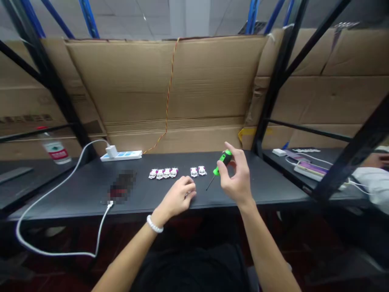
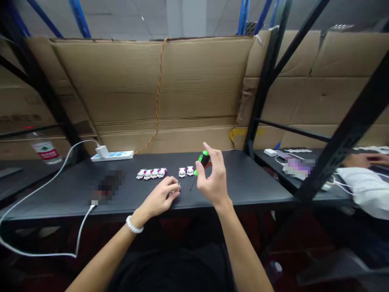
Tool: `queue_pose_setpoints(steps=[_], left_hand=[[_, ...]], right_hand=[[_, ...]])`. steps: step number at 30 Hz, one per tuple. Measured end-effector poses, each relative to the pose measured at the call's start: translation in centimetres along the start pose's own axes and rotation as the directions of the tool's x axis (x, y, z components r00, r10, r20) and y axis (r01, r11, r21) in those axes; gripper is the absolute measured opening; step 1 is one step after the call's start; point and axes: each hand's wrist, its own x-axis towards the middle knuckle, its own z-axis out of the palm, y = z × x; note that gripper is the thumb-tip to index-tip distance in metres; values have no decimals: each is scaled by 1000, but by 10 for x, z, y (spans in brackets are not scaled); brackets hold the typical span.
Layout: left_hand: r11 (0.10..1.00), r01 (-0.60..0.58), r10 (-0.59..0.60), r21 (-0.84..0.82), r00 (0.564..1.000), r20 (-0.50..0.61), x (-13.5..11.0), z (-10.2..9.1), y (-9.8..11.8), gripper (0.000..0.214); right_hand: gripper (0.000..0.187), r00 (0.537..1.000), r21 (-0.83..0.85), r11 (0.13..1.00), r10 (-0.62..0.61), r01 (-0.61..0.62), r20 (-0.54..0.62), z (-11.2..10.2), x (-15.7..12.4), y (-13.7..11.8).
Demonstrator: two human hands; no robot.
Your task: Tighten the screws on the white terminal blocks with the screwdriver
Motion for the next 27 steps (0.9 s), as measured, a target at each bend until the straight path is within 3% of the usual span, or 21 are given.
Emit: queue_pose_setpoints(steps=[7,15,22,27], left_hand=[[990,43,-40,136,999,-24,1,17,8,12],[993,118,-116,33,992,-58,0,12,3,9],[992,92,-73,-81,975,210,-7,-15,-23,47],[987,100,-73,-124,975,210,-8,-22,-32,42]], right_hand=[[48,1000,-5,1000,11,-11,9,-1,0,1],[46,1000,-10,1000,10,-10,1,0,0,0],[51,990,190,973,121,-134,75,7,-4,10],[59,978,258,946,172,-197,118,22,-11,13]])
